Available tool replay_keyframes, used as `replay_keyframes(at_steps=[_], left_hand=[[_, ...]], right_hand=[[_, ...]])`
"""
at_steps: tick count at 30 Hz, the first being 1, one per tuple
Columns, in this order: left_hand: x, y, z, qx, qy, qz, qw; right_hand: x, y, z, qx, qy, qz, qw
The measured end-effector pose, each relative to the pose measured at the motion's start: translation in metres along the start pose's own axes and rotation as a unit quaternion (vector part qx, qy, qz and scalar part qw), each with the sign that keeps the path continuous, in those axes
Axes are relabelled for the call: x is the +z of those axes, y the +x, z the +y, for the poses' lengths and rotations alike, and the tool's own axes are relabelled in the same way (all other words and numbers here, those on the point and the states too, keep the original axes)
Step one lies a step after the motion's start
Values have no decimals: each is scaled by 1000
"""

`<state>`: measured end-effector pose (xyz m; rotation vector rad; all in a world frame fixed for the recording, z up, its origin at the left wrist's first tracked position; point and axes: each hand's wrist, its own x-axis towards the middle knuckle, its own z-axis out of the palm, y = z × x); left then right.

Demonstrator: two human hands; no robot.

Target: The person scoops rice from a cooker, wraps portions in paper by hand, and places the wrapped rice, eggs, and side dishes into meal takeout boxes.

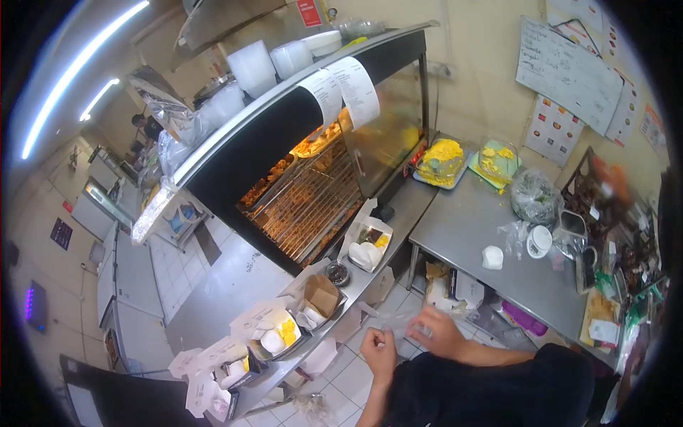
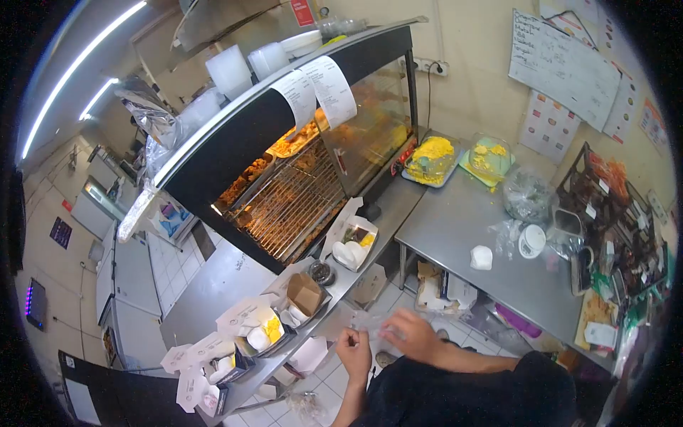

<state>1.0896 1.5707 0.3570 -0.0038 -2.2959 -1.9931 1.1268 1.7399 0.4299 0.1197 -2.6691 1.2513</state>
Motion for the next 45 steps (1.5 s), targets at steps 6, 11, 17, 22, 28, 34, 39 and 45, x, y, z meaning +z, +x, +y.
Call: replay_keyframes(at_steps=[6,11,17,22,28,34,39,45], left_hand=[[31,-14,59,275,83,-127,950],[54,-10,59,330,151,-149,920],[93,3,85,421,159,-124,885],[130,-6,81,438,127,-147,877],[140,4,100,407,77,-267,870],[140,8,117,387,34,-421,820],[134,32,120,402,8,-471,786],[143,80,81,366,60,-489,789]], right_hand=[[18,1,48,147,481,-100,858],[-9,14,47,218,617,24,755],[-21,23,89,103,656,-97,741],[-60,46,75,84,718,35,690],[-74,39,100,82,756,-47,648],[-76,64,96,81,687,16,722],[-57,73,94,59,836,33,545],[-63,123,169,177,520,233,803]])
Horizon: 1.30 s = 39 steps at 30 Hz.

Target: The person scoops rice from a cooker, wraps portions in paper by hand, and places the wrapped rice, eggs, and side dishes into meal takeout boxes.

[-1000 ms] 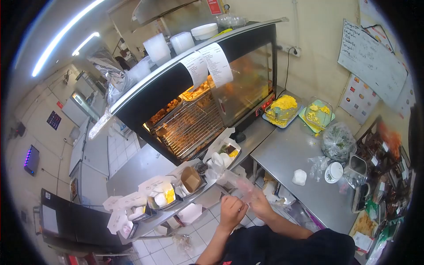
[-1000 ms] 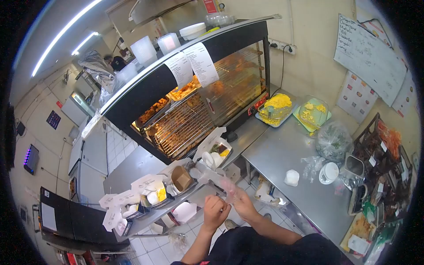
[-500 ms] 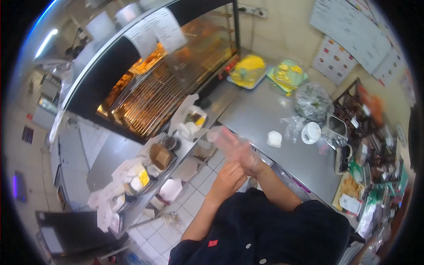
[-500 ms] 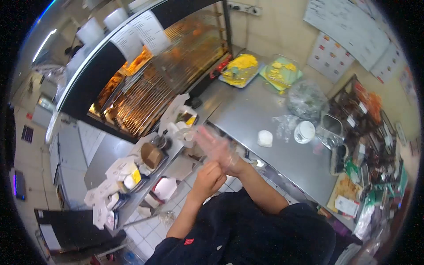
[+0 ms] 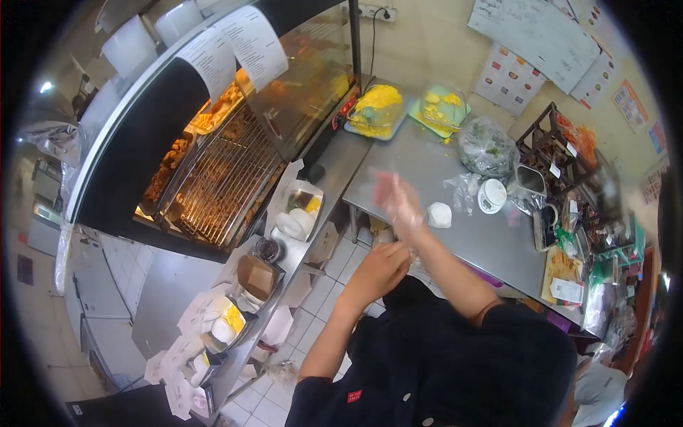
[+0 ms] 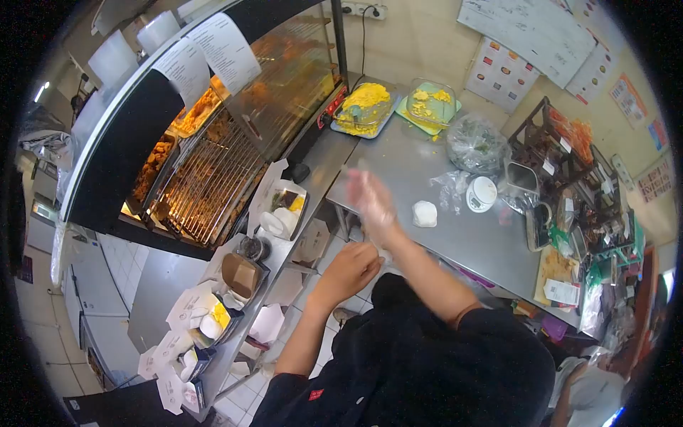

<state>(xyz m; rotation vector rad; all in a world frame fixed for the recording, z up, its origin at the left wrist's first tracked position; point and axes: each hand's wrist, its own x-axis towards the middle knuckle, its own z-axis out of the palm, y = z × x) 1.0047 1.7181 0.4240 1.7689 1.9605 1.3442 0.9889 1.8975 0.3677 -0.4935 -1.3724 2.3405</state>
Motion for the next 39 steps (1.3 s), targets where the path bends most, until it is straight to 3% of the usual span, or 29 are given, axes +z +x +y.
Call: replay_keyframes(at_steps=[1,3,4,5,8,11,14,15,18,21,23,26,29,33,35,38,39], left_hand=[[-4,2,-4,-25,3,-7,1000],[-8,12,-20,-68,-37,16,997],[-4,12,-28,-89,-80,45,992],[0,12,-36,-111,-123,73,983],[10,26,-75,-221,-166,53,960],[20,64,-126,-277,-178,53,943],[24,104,-180,-344,-187,72,917],[31,122,-206,-354,-197,96,909],[46,182,-267,-395,-206,147,883],[75,236,-326,-386,-354,260,812],[93,269,-360,-427,-383,318,755],[111,303,-390,-450,-413,390,689],[127,318,-396,-455,-413,441,654],[132,327,-391,-498,-367,458,638],[132,331,-387,-489,-406,477,607],[137,335,-392,-475,-409,507,592],[141,336,-393,-472,-402,515,592]], right_hand=[[-4,28,-16,-32,-115,51,992],[-64,135,-2,-152,-293,46,943],[-82,179,-5,-198,-401,68,892],[-78,206,-24,-212,-549,112,801],[-75,321,-37,-73,-771,21,632],[-110,423,33,-42,-793,108,599],[-133,470,74,4,-812,-40,582],[-141,468,82,-11,-793,-25,609],[-159,471,66,-70,-754,19,653],[-149,468,-5,-146,-727,47,669],[-149,463,-33,-223,-683,56,694],[-164,487,-39,-372,-685,-49,625],[-170,502,-33,-227,-697,-122,670],[-186,513,-5,-209,-750,-205,593],[-185,508,1,-187,-769,-218,571],[-193,516,31,-235,-832,-271,423],[-199,519,41,-229,-831,-284,419]])
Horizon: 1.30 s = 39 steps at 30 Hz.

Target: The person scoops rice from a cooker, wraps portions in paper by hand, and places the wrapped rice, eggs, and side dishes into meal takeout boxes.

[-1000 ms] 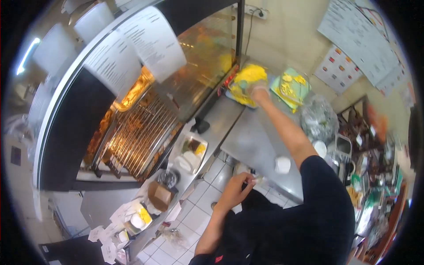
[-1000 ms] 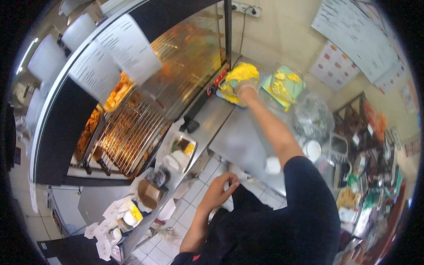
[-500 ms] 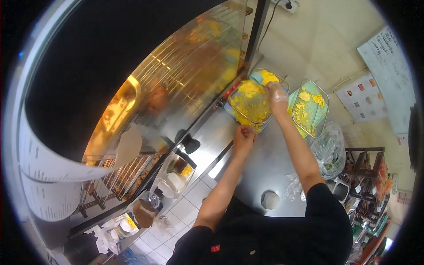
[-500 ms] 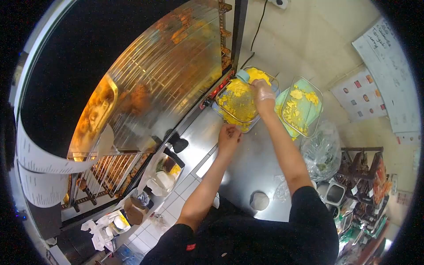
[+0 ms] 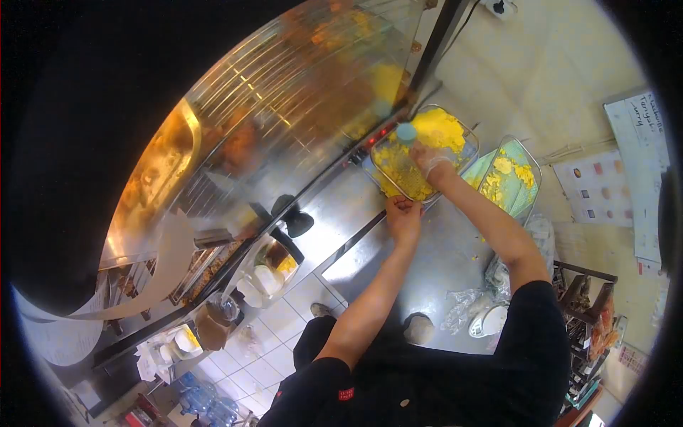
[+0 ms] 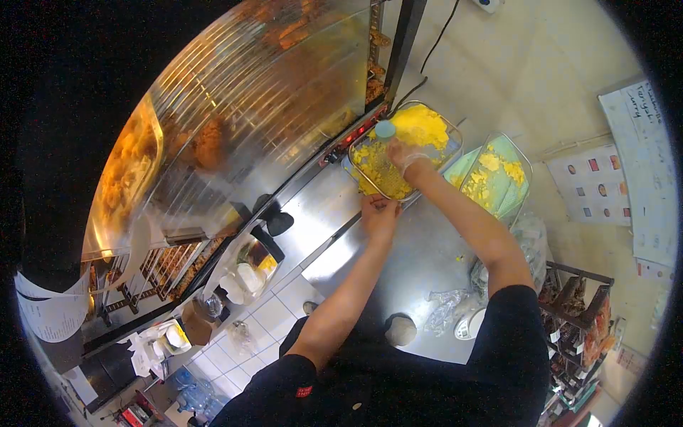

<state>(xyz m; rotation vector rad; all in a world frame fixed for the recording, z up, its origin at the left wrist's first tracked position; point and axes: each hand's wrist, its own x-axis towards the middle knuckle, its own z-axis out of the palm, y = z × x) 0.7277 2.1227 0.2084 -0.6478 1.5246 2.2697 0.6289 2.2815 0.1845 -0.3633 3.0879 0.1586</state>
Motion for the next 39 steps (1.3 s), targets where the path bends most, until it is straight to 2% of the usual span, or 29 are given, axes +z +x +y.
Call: replay_keyframes(at_steps=[2,5,8,12,14,17,20,21,23,26,28,29,30,31,33,34,35,36,37,39], left_hand=[[3,-1,-6,12,-12,12,1000],[1,-1,-6,27,-10,11,1000],[0,-1,-11,35,-15,13,999],[-4,-7,-2,23,39,4,999],[-9,5,-20,58,72,11,996],[-9,4,-13,93,150,18,984],[-17,3,-10,127,189,-3,974],[-23,7,-11,142,193,-15,971],[-46,11,-21,144,241,-101,954],[-107,-49,39,112,238,-303,916],[-175,-70,33,69,227,-373,897],[-210,-95,51,47,240,-392,887],[-245,-121,73,26,253,-399,881],[-281,-136,80,21,254,-412,875],[-364,-173,90,12,246,-407,879],[-404,-195,94,-5,250,-380,891],[-440,-212,101,-22,252,-361,898],[-480,-227,109,-40,256,-350,900],[-521,-242,115,-3,254,-343,904],[-594,-276,125,-9,253,-309,917]], right_hand=[[17,3,0,-20,3,-20,1000],[-7,-1,-14,-5,-26,-68,997],[-19,-34,-22,-60,43,-17,997],[-75,-70,-27,-35,226,1,974],[-96,-78,-23,-11,296,32,955],[-98,-79,-7,137,493,-103,853],[-69,-73,1,299,630,-38,716],[-66,-69,5,308,638,-52,704],[-58,-67,17,326,653,-81,679],[-21,-70,44,310,780,-87,537],[-45,-79,29,356,801,-12,480],[-18,-84,45,296,829,23,473],[-38,-103,41,272,802,61,528],[-49,-112,48,266,786,38,557],[-106,-131,16,196,689,23,697],[-96,-134,36,99,728,-22,678],[-133,-135,4,225,756,-29,613],[-153,-133,-28,264,744,-24,613],[-202,-143,-102,210,711,-10,671],[-226,-149,-180,272,763,2,587]])
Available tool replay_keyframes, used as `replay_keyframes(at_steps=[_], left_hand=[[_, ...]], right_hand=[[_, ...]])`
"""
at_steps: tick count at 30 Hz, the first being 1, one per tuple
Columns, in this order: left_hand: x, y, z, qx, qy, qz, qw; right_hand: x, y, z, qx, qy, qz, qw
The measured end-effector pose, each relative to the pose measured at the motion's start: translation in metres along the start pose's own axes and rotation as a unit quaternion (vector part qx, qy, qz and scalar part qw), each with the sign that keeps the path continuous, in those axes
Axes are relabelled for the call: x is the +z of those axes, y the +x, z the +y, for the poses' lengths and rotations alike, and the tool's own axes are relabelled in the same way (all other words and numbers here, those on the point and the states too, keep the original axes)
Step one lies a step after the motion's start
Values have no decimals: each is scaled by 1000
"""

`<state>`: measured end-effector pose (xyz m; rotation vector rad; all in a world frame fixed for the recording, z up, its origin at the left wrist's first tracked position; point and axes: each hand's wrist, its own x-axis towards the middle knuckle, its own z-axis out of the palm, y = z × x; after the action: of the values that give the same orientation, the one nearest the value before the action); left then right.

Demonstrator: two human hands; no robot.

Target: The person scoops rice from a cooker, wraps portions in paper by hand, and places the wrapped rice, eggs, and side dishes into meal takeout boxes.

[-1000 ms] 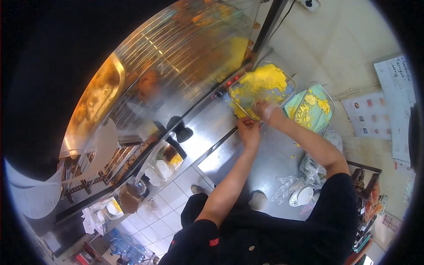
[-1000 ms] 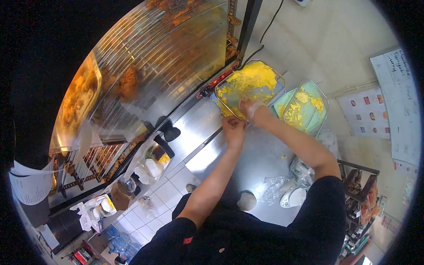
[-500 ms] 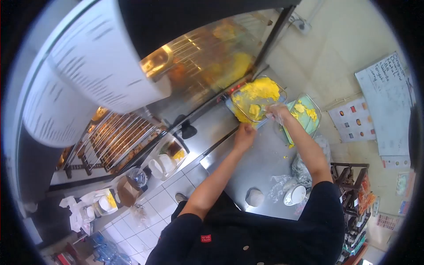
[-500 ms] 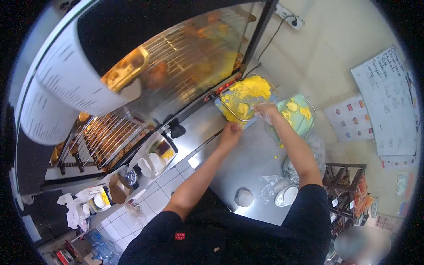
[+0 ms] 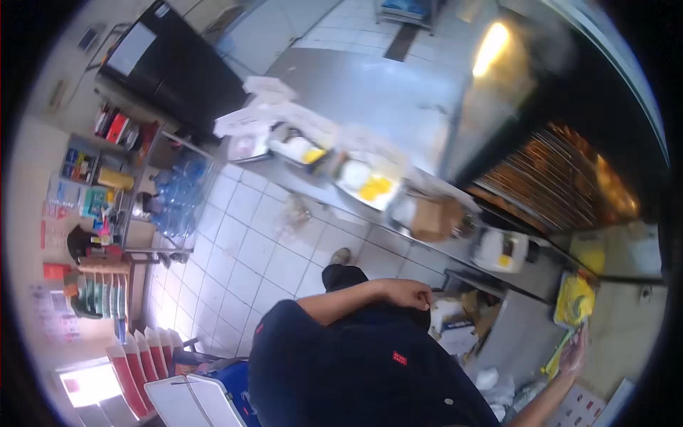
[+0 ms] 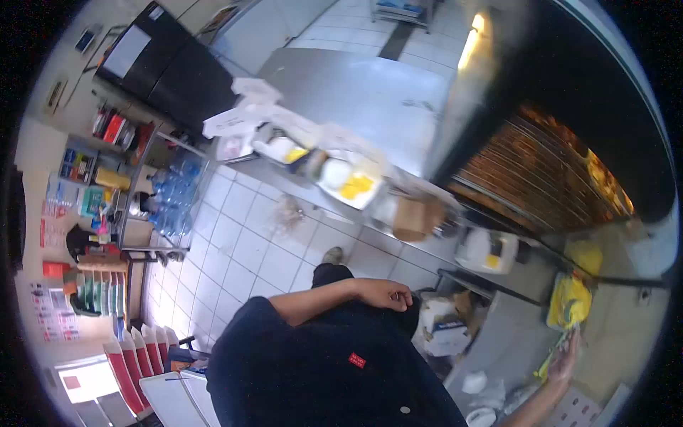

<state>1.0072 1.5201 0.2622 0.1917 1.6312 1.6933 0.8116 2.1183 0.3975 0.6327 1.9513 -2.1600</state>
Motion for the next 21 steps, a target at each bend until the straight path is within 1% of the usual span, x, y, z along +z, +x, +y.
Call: replay_keyframes(at_steps=[1,3,4,5,6,8,9,10,11,12,13,14,16,18,19,20,21], left_hand=[[-19,-33,-10,-6,2,7,1000],[-52,-104,-38,26,-37,48,998],[-66,-137,-53,33,-49,71,996],[-80,-168,-68,43,-63,94,993],[-92,-199,-82,26,-76,150,985],[-128,-262,-110,-5,-85,260,962],[-148,-286,-127,12,-100,332,938],[-166,-308,-144,29,-118,397,910],[-189,-328,-157,39,-72,507,858],[-214,-347,-166,48,-25,607,793],[-242,-367,-167,49,60,680,729],[-272,-383,-164,51,144,743,652],[-320,-404,-143,15,169,834,525],[-363,-410,-145,-59,180,871,454],[-384,-412,-155,-95,183,886,415],[-406,-410,-180,-80,168,895,406],[-413,-418,-184,-92,153,883,435]], right_hand=[[55,-26,2,2,0,-30,1000],[163,-89,14,6,2,-82,997],[202,-104,33,24,77,-136,987],[256,-121,54,37,111,-175,978],[322,-145,67,51,141,-213,965],[451,-191,90,121,179,-372,903],[509,-201,102,203,212,-337,895],[563,-215,104,266,207,-426,840],[610,-223,118,239,159,-370,883],[659,-239,112,274,142,-417,855],[707,-249,114,259,137,-388,874],[750,-249,108,284,114,-460,833],[845,-275,86,268,27,-389,881],[915,-239,93,193,-38,-520,831],[949,-232,94,169,-70,-520,834],[983,-226,94,143,-105,-520,836],[1015,-211,102,127,-116,-522,835]])
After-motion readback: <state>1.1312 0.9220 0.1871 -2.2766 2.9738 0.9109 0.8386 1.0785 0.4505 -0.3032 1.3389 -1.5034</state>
